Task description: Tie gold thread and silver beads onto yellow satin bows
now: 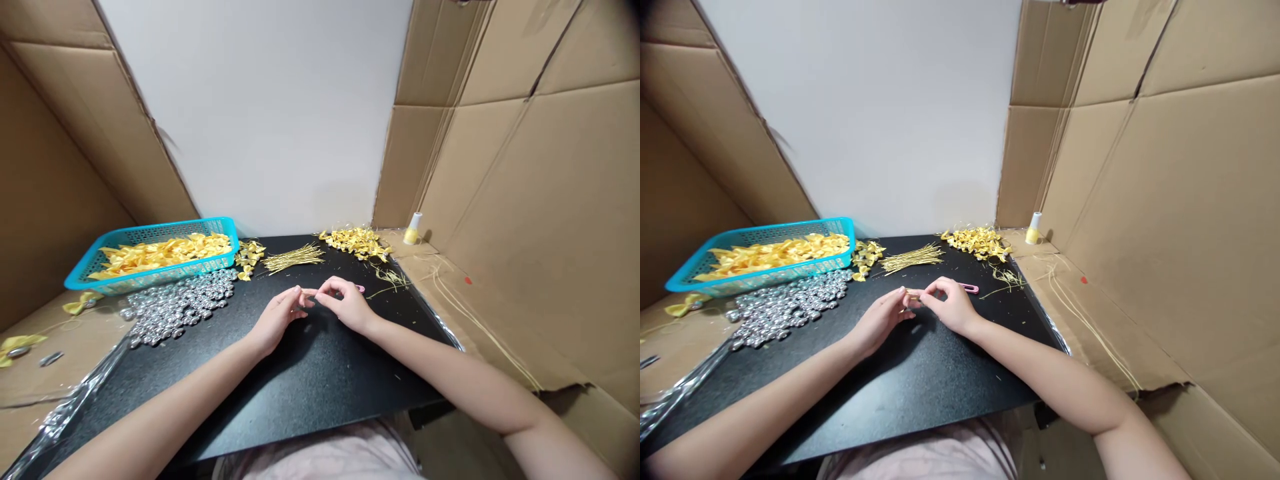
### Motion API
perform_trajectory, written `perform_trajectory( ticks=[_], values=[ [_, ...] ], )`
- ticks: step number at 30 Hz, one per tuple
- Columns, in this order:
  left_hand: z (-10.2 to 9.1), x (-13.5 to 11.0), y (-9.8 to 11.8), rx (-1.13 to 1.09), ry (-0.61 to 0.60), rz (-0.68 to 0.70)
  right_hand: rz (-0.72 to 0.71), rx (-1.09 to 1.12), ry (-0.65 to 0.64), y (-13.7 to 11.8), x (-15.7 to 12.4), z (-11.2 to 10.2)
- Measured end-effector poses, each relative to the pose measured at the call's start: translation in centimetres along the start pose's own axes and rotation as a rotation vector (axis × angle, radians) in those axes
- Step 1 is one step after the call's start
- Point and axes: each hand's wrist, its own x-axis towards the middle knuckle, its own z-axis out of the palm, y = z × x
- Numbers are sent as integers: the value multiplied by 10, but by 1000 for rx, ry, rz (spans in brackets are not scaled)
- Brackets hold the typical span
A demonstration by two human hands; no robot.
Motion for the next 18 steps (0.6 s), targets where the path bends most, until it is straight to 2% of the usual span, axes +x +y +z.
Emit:
perform_trajectory(
  ticks=[4,8,10,12,15,18],
  values=[
    [-1,0,5,39,130,-57,-38,-17,46,0,2,-4],
    [-10,-2,27,248,216,-102,-79,-37,29,-6,7,-13],
    [-18,-2,42,400,242,-26,-69,-71,-53,-11,12,-19],
    [-25,-2,55,556,283,138,-54,-120,-152,-19,17,-24],
    [-26,-5,67,777,214,311,-108,-200,-244,-32,27,-27],
    [-21,-5,67,921,75,322,-207,-268,-285,-46,39,-25]
  ],
)
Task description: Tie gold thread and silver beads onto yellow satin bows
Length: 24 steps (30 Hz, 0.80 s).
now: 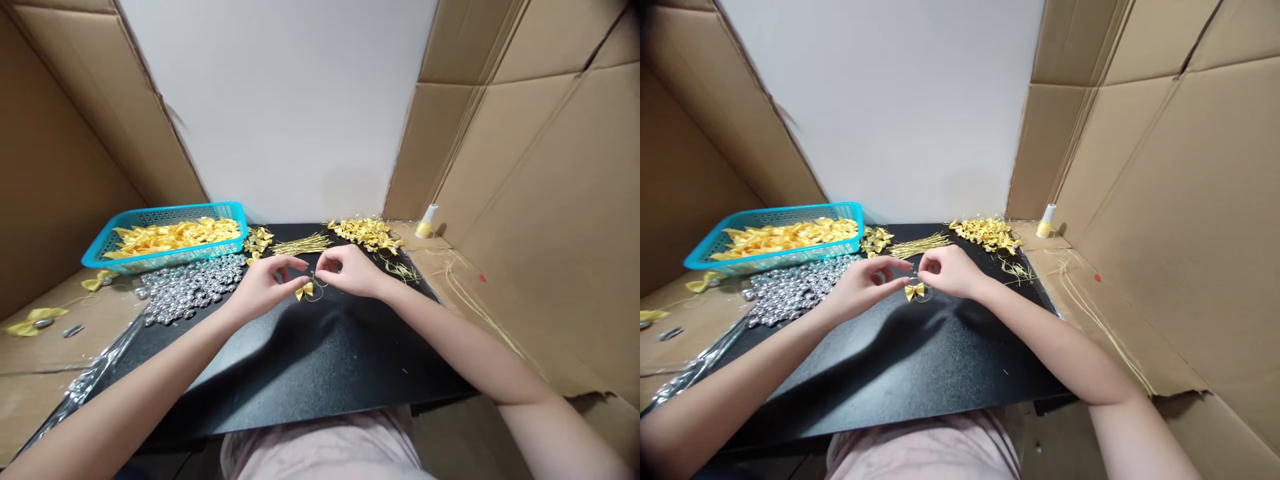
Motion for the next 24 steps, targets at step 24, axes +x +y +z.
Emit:
perform_trajectory(
  ticks=[24],
  values=[
    [11,10,-15,-522,-100,-281,-36,49,-60,-11,20,-7]
  ],
)
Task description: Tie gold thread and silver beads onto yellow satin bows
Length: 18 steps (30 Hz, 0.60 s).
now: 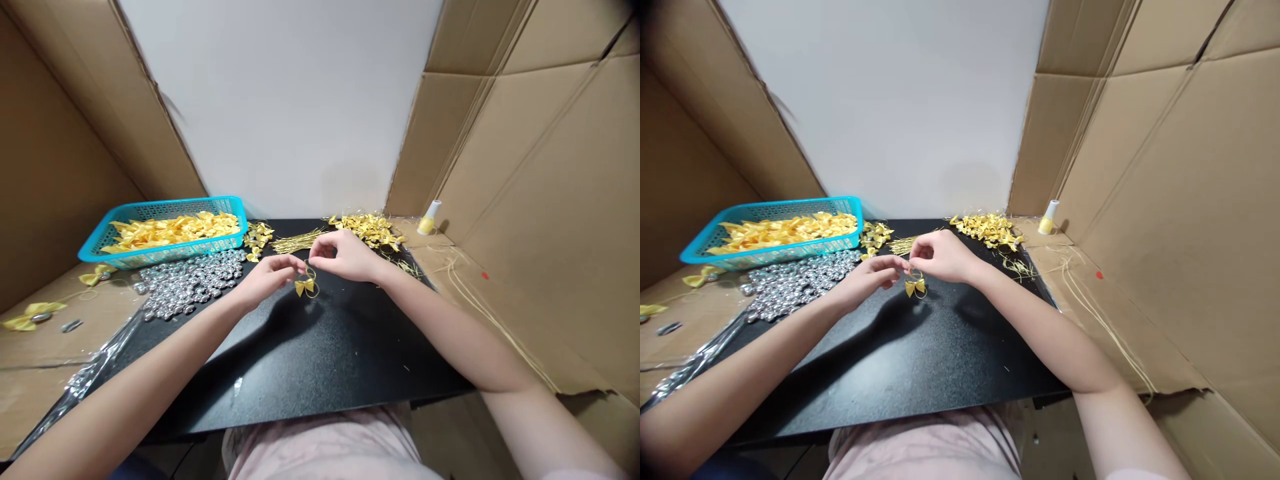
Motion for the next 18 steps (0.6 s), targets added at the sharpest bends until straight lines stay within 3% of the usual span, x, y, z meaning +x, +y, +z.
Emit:
perform_trajectory(
  ticks=[7,11,16,18],
  values=[
    [9,1,-12,-370,-106,-137,0,24,27,1,0,-3],
    [10,2,-15,-422,-31,-121,12,21,41,2,-1,-3],
    [-6,9,-11,-431,128,-22,7,29,23,0,-3,-7],
    [-14,11,-6,-333,101,43,-24,26,-16,-2,-3,-10]
  ],
)
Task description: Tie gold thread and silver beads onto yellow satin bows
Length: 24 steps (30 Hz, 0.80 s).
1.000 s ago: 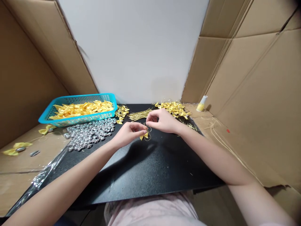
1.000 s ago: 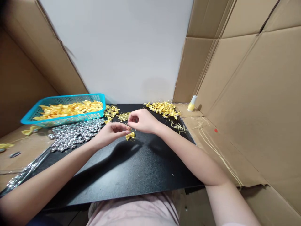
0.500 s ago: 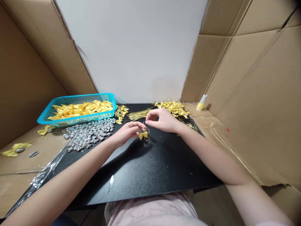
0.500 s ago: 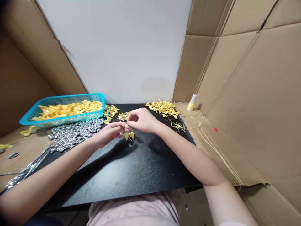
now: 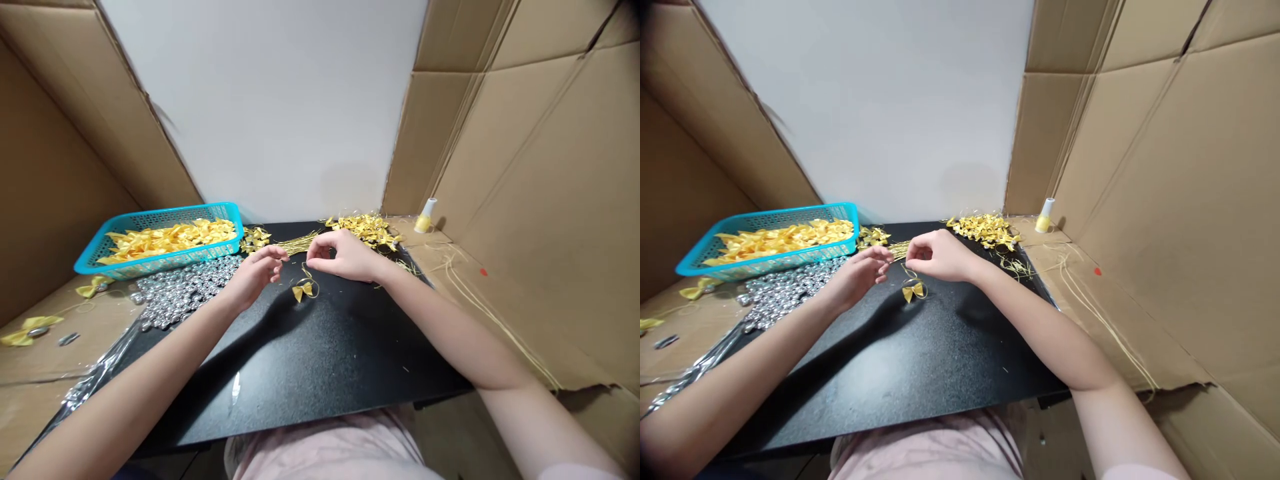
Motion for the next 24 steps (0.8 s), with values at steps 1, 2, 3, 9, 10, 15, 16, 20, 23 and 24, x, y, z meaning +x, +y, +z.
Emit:
perform_trajectory(
  ticks=[1,2,3,9,10,15,16,20,23,24],
  values=[
    [-2,1,4,86,-64,33,-23,-7,-23,-1,0,-2],
    [-3,3,7,182,-151,61,-48,-18,-42,-2,0,-3],
    [-4,4,10,277,-248,78,-70,-29,-56,-2,1,-5],
    [1,14,13,404,-565,17,-106,-33,-91,-1,1,-8],
    [2,14,12,380,-566,11,-103,-36,-87,-1,0,-8],
    [5,11,8,331,-510,3,-71,-38,-68,1,-3,-8],
    [5,10,8,338,-506,1,-64,-33,-69,1,-3,-8],
    [5,6,11,416,-495,-22,-27,-26,-74,2,-3,-13],
    [1,3,16,537,-502,18,1,-24,-65,5,-4,-22],
    [-1,1,18,591,-498,55,7,-24,-59,7,-4,-25]
  ],
)
